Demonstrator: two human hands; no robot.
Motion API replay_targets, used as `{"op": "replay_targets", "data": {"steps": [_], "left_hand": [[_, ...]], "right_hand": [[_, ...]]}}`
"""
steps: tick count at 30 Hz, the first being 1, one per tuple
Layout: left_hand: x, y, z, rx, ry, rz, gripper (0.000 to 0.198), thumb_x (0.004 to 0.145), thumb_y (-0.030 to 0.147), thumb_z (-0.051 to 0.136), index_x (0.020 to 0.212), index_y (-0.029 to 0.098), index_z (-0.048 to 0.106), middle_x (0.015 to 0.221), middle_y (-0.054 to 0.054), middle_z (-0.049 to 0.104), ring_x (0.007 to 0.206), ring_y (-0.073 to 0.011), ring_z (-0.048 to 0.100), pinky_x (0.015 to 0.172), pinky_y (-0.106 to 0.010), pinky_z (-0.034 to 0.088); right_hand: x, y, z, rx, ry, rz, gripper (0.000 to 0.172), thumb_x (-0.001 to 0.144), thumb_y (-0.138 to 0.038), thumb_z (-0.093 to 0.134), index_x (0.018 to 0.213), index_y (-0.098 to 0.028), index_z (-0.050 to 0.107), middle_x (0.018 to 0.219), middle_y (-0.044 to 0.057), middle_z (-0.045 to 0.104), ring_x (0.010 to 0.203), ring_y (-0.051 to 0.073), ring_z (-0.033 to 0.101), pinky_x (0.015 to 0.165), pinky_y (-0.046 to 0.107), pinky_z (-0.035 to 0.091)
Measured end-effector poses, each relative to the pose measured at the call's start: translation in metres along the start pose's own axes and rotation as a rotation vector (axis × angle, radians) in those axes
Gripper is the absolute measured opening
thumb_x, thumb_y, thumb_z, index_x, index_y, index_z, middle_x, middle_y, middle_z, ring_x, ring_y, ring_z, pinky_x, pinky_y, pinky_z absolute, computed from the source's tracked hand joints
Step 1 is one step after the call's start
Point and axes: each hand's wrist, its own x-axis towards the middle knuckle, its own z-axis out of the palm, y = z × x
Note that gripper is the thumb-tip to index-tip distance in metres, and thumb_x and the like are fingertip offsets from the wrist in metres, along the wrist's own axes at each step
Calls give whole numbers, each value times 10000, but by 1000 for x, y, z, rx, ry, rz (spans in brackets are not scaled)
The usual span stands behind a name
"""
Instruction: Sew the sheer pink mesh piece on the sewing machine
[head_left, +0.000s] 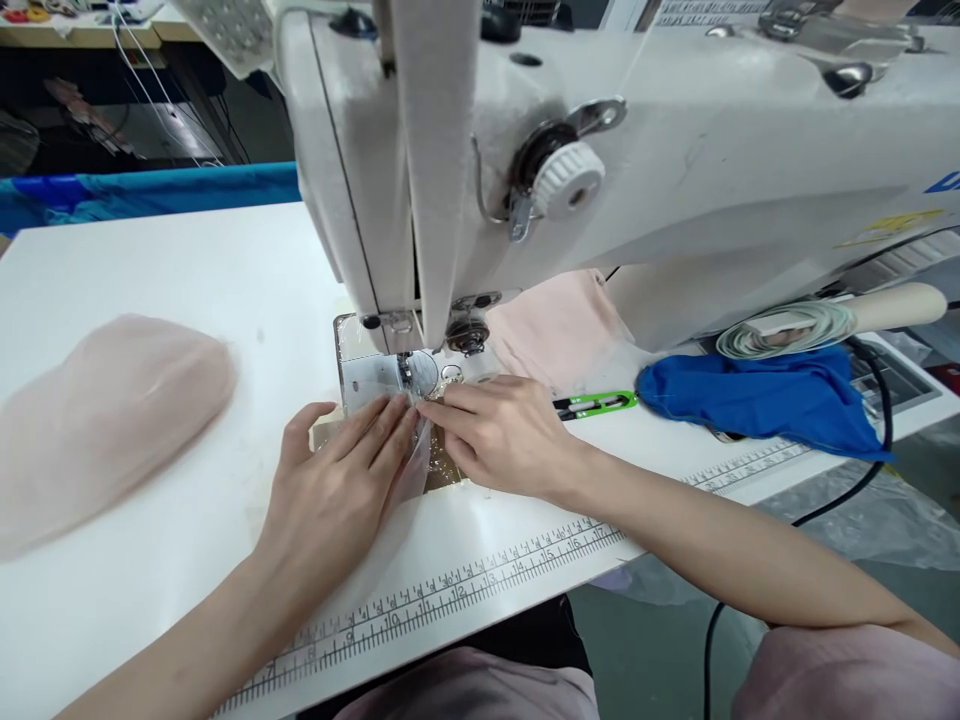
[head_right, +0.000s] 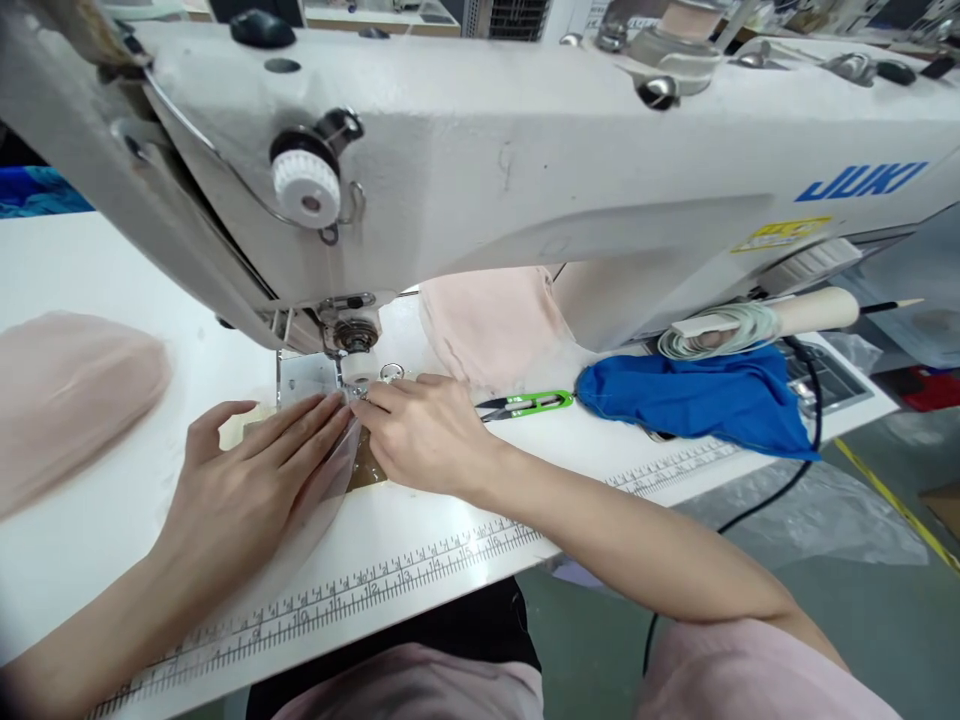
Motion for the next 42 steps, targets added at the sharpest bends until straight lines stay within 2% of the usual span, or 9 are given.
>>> {"op": "replay_targets", "data": {"steps": [5, 10, 14, 20, 25, 31, 42], "left_hand": [[3, -3, 0, -53, -21, -5, 390, 973, 192, 464, 1361, 214, 509, 1315, -103, 614, 1162, -295, 627, 1061, -567, 315], [8, -7, 2, -90, -44, -43, 391, 983, 213, 443, 1367, 254, 502, 1309, -94, 619, 1178, -300, 617, 1090, -610, 293], [11, -8, 4, -69, -44, -33, 373, 999, 221, 409, 1360, 246, 498, 1306, -98, 617, 1185, -287, 614, 1100, -609, 269], [10, -10, 6, -40, -19, -20, 359, 995, 228, 437, 1345, 206, 510, 1296, -109, 629, 1164, -282, 628, 1115, -575, 254], [8, -10, 9, -39, -36, -29, 386, 1002, 238, 424, 1385, 228, 467, 1322, -101, 610, 1190, -275, 612, 1123, -578, 238], [7, -8, 8, -92, -35, -71, 383, 1005, 256, 419, 1382, 264, 484, 1313, -87, 622, 1199, -276, 605, 1130, -580, 247], [10, -14, 10, -65, -22, -23, 328, 998, 262, 440, 1296, 186, 554, 1307, -123, 620, 1202, -273, 602, 1136, -569, 249]], "right_hand": [[0, -2, 1, -43, -65, 31, 332, 857, -110, 428, 1039, -124, 706, 909, 52, 730, 692, 151, 617, 562, 313, 351], [1, 0, 2, -78, -82, 45, 318, 882, -117, 427, 1048, -122, 698, 896, 44, 721, 667, 146, 590, 536, 325, 304], [3, 0, 2, -82, -115, 70, 341, 891, -102, 422, 1120, -114, 673, 957, 55, 727, 677, 139, 582, 536, 323, 289], [4, 1, 3, -72, -137, 77, 320, 893, -100, 429, 1099, -111, 673, 978, 66, 730, 710, 143, 594, 548, 322, 300], [2, 1, 4, -94, -104, 55, 303, 886, -87, 441, 1077, -111, 675, 1000, 66, 728, 719, 145, 596, 555, 322, 317], [1, 1, 5, -108, -76, 48, 293, 874, -82, 456, 1050, -114, 688, 966, 56, 722, 703, 144, 581, 547, 324, 309], [4, 1, 4, -142, -109, 73, 347, 880, -97, 443, 1143, -108, 670, 907, 55, 714, 669, 141, 563, 522, 324, 270]]}}
